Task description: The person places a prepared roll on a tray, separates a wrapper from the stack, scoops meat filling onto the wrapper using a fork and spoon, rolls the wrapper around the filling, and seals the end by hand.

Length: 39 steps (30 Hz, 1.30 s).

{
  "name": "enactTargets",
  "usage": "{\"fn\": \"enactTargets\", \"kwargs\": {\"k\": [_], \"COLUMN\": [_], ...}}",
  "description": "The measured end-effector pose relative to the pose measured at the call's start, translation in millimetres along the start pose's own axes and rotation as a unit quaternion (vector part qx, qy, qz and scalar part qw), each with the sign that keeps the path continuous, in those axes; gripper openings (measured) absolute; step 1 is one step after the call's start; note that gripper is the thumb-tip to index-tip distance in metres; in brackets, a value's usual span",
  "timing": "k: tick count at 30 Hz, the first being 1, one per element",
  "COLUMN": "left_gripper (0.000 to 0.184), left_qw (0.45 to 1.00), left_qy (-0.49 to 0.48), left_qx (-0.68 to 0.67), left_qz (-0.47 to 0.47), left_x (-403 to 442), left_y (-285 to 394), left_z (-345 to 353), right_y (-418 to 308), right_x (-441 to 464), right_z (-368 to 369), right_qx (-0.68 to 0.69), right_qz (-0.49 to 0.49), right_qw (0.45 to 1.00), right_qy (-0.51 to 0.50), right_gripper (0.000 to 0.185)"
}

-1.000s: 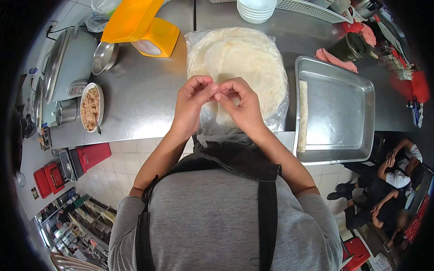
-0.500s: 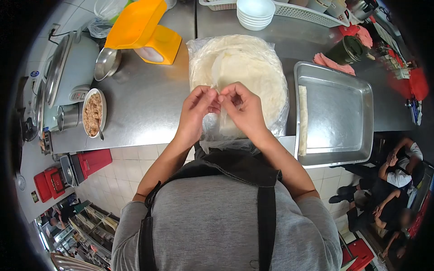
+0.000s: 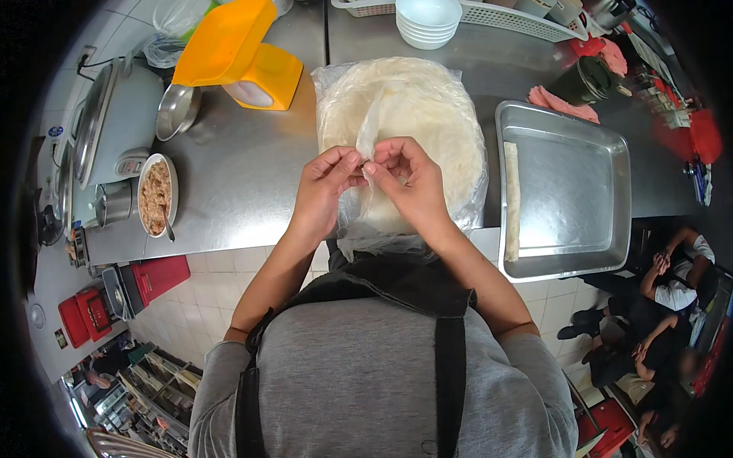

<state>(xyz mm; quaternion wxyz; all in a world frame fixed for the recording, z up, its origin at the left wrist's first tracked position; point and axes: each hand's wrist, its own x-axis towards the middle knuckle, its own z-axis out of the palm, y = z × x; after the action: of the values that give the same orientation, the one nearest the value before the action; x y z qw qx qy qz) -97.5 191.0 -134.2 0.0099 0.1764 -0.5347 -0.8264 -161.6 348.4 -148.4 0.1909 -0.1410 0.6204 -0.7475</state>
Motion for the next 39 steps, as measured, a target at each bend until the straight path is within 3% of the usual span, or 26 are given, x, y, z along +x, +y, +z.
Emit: {"fn": "enactTargets", "kwargs": {"k": [11, 17, 23, 25, 28, 34, 39], "left_gripper": [0.022, 0.025, 0.026, 0.027, 0.025, 0.023, 0.017], "left_qw": [0.995, 0.999, 0.984, 0.987, 0.981, 0.979, 0.973], "left_qy": [-0.004, 0.018, 0.005, 0.009, 0.009, 0.004, 0.026], "left_qx": [0.092, 0.022, 0.158, 0.142, 0.171, 0.173, 0.195], "left_qz": [0.042, 0.029, 0.079, 0.076, 0.094, 0.106, 0.117], "left_x": [-4, 3, 4, 4, 5, -2, -6], "left_y": [6, 2, -8, -9, -16, -11, -5], "left_z": [16, 14, 16, 17, 14, 19, 22], "right_y": [-8, -4, -2, -7, -12, -13, -10], "right_x": [5, 6, 4, 3, 0, -1, -2], "right_z": [-11, -13, -12, -8, -10, -12, -10], "right_qx": [-0.043, 0.017, 0.019, 0.024, -0.007, -0.161, -0.181], "right_qz": [0.024, 0.036, 0.022, 0.015, 0.024, -0.084, -0.095], "right_qw": [0.999, 0.999, 0.999, 0.999, 0.999, 0.983, 0.978], "right_qy": [0.002, 0.011, 0.018, 0.034, 0.029, 0.040, 0.040], "right_gripper": [0.009, 0.005, 0.008, 0.012, 0.015, 0.008, 0.006]}}
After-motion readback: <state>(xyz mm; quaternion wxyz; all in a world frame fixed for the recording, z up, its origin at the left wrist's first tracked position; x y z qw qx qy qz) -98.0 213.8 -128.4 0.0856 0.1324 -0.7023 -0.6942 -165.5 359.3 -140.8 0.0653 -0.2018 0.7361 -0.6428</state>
